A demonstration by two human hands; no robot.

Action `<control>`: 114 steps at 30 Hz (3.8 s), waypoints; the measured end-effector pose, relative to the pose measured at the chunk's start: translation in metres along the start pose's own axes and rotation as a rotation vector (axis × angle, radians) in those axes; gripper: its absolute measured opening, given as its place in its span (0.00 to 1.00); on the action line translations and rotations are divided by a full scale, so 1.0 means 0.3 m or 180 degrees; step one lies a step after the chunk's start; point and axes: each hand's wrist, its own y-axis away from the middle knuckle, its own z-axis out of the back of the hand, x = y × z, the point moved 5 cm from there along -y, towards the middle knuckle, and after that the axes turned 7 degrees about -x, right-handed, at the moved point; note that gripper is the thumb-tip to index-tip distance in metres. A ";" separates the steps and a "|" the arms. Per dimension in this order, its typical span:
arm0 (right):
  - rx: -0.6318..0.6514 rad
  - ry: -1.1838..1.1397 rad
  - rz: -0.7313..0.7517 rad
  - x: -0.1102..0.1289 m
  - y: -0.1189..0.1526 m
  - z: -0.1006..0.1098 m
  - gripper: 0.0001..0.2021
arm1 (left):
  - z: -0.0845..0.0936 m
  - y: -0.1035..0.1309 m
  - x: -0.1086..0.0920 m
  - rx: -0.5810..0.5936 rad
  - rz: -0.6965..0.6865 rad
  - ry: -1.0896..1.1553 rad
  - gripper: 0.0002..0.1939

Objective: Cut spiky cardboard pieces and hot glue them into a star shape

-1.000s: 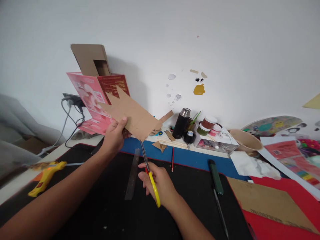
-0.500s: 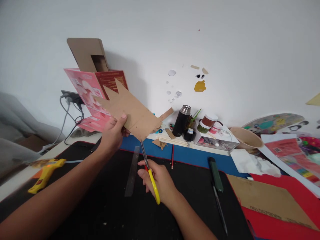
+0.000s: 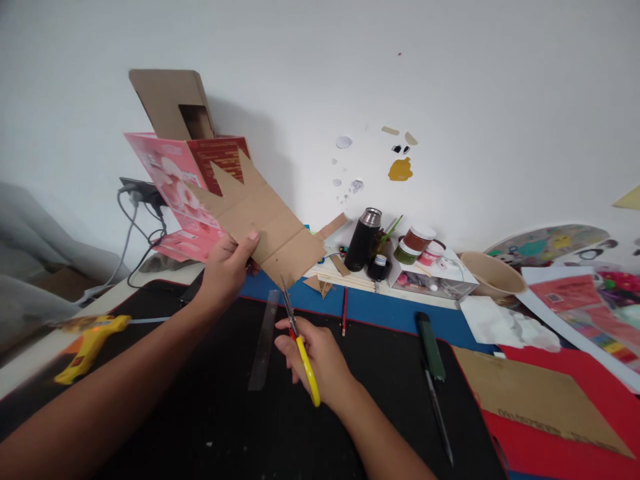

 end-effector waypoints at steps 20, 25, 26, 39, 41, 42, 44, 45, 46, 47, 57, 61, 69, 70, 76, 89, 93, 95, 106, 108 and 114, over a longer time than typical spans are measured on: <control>0.0006 0.0038 -0.0043 0.001 0.004 -0.001 0.27 | -0.002 0.010 0.003 -0.0057 -0.0006 0.0012 0.24; 0.0009 0.0034 -0.0065 0.006 0.002 -0.002 0.28 | -0.004 0.012 0.003 -0.0077 -0.0006 0.0014 0.24; 0.0008 0.0039 -0.0064 0.007 0.002 -0.001 0.28 | -0.004 0.012 0.002 -0.0072 -0.0008 0.0015 0.24; 0.0019 0.0027 -0.0036 0.005 0.002 0.001 0.27 | -0.001 0.009 0.009 -0.0030 -0.0037 0.0005 0.25; 0.0023 0.0033 -0.0040 0.008 0.003 0.001 0.27 | -0.001 0.011 0.009 -0.0048 -0.0039 -0.0009 0.25; 0.0026 0.0031 -0.0041 0.009 0.003 0.001 0.27 | -0.001 0.012 0.008 -0.0052 -0.0038 -0.0016 0.25; 0.0023 0.0023 -0.0033 0.009 0.003 0.001 0.27 | -0.002 0.014 0.005 -0.0041 -0.0031 -0.0022 0.25; 0.0022 0.0018 -0.0032 0.008 0.004 0.000 0.27 | -0.003 0.015 0.003 -0.0037 -0.0028 -0.0023 0.25; 0.0021 0.0011 -0.0030 0.006 0.003 0.000 0.27 | -0.003 0.015 0.001 -0.0037 -0.0026 -0.0022 0.25; 0.0022 0.0005 -0.0030 0.004 0.003 0.000 0.27 | -0.004 0.016 -0.001 -0.0042 -0.0027 -0.0021 0.25; 0.0028 0.0020 0.0006 -0.001 0.002 0.000 0.26 | -0.008 0.024 -0.028 0.0000 -0.0230 -0.0175 0.26; 0.0025 -0.0001 0.0001 -0.003 0.002 0.000 0.26 | -0.008 0.030 -0.036 -0.0015 -0.0313 -0.0223 0.26; 0.0009 0.0090 -0.0010 0.004 0.003 0.000 0.24 | -0.007 0.034 -0.036 -0.0023 -0.0349 -0.0271 0.25; 0.0013 0.0121 -0.0008 0.008 0.003 0.000 0.24 | -0.007 0.032 -0.034 -0.0011 -0.0341 -0.0254 0.24; 0.0017 0.0269 0.0001 0.019 0.002 -0.001 0.23 | -0.008 0.025 -0.012 0.0004 -0.0228 -0.0172 0.24; -0.0010 0.0341 0.0080 0.001 0.001 0.001 0.21 | -0.007 0.027 0.000 -0.0011 -0.0224 -0.0148 0.26; -0.0013 0.0369 0.0119 0.007 0.002 0.003 0.20 | -0.007 0.027 0.009 -0.0009 -0.0169 -0.0083 0.26; -0.0033 0.0333 0.0136 0.011 0.003 0.004 0.20 | -0.008 0.028 0.013 0.0000 -0.0152 -0.0075 0.26; -0.0097 0.0253 -0.0022 -0.017 0.001 -0.001 0.19 | -0.008 0.039 0.015 -0.0062 -0.0221 -0.0051 0.25; -0.0117 0.0301 -0.0044 -0.021 0.000 -0.001 0.19 | -0.006 0.039 0.018 -0.0089 -0.0216 -0.0076 0.25; -0.0190 0.0420 -0.0117 -0.028 -0.005 -0.001 0.19 | -0.004 0.038 0.025 -0.0182 -0.0190 -0.0116 0.26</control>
